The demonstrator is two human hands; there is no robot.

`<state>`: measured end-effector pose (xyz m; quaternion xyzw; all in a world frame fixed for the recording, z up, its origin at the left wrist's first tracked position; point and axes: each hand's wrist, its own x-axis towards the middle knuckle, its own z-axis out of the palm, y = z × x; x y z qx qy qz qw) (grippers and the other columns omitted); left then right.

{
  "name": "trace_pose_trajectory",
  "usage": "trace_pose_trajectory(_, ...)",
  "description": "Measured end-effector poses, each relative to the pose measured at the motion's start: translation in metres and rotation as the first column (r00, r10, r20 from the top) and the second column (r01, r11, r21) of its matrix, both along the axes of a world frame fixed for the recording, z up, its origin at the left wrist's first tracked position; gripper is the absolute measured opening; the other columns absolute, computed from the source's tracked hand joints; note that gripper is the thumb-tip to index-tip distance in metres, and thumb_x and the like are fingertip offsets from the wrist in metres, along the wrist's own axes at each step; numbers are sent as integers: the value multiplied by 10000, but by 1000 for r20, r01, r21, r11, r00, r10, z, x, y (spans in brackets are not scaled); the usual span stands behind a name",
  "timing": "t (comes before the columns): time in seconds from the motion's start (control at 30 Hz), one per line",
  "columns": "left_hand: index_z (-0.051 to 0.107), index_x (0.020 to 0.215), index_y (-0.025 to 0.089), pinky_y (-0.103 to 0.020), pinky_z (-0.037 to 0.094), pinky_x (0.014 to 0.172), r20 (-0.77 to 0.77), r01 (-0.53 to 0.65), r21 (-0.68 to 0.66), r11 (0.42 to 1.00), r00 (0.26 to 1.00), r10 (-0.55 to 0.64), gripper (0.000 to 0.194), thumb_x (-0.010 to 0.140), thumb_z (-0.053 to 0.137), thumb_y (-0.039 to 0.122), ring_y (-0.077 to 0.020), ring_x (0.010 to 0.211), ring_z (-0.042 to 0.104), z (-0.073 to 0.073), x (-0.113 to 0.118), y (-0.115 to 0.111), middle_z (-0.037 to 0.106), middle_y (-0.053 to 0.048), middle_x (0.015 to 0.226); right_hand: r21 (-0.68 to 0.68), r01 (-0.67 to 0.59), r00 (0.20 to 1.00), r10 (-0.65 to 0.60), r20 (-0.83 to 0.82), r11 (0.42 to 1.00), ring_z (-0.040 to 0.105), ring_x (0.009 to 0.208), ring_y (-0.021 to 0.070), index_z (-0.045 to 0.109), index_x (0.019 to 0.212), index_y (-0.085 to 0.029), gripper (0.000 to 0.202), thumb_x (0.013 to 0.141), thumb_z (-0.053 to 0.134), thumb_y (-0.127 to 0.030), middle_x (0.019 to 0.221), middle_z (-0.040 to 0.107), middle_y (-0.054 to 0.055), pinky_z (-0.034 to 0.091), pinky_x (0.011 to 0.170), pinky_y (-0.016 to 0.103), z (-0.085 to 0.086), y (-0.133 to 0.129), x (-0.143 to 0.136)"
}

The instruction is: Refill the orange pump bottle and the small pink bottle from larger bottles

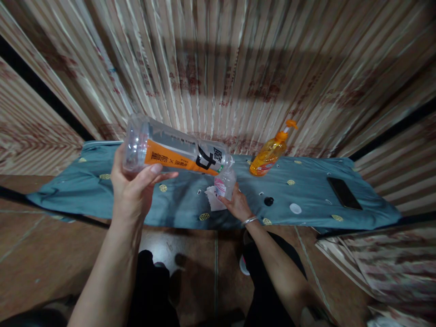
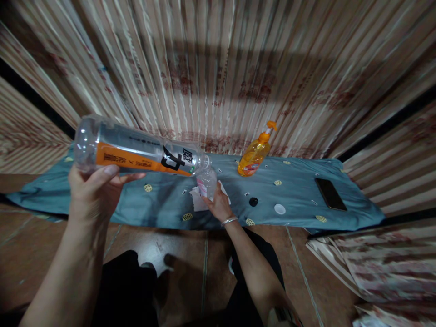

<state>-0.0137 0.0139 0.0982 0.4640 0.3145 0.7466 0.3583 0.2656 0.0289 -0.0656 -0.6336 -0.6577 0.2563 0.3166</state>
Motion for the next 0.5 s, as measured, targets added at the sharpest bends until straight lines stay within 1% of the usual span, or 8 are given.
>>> trace_pose_trajectory(0.1, 849, 1193, 343, -327, 766, 614, 45, -26, -46, 999, 999, 29, 689, 562, 1124, 377, -194, 851, 810, 0, 0, 0, 858, -18, 1231, 3, -7, 1000, 7, -9, 1000, 840, 1210, 387, 544, 1587, -199, 701, 957, 804, -362, 1311, 834, 149, 672, 1075, 536, 0, 0, 0)
trace_pose_trajectory(0.23, 824, 1203, 352, -350, 782, 663, 4, 13, -18, 1000, 1000, -13, 662, 604, 1107, 351, -216, 917, 826, 0, -1, -1, 850, -19, 1213, -1, 5, 1000, -5, -5, 1000, 838, 1212, 393, 557, 1587, -193, 705, 953, 820, -353, 1290, 831, 148, 676, 1062, 535, -1, 0, 0)
trace_pose_trajectory(0.3, 820, 1159, 336, -359, 786, 663, 15, 15, -8, 1000, 1000, -15, 661, 570, 1121, 333, -212, 897, 827, 3, 1, -1, 844, -20, 1209, 9, 9, 1000, -9, -1, 1000, 829, 1239, 399, 562, 1589, -190, 712, 951, 829, -357, 1307, 827, 155, 671, 1076, 540, -3, 1, 0)
trace_pose_trajectory(0.4, 812, 1094, 297, -361, 776, 606, 62, -16, -28, 999, 998, 18, 738, 444, 1162, 318, -201, 819, 814, 8, 5, -3, 837, -28, 1191, 22, 1, 1000, -1, -7, 1000, 832, 1221, 405, 558, 1597, -182, 725, 954, 830, -377, 1297, 833, 161, 671, 1067, 550, -7, 2, 1)
trace_pose_trajectory(0.5, 791, 1113, 274, -372, 772, 594, 73, -38, -50, 998, 996, 42, 803, 401, 1162, 267, -205, 798, 813, 12, 9, -4, 833, -33, 1157, 31, -7, 1000, 7, -10, 999, 835, 1196, 413, 546, 1595, -156, 743, 953, 825, -406, 1280, 842, 182, 672, 1043, 549, -10, 3, 2)
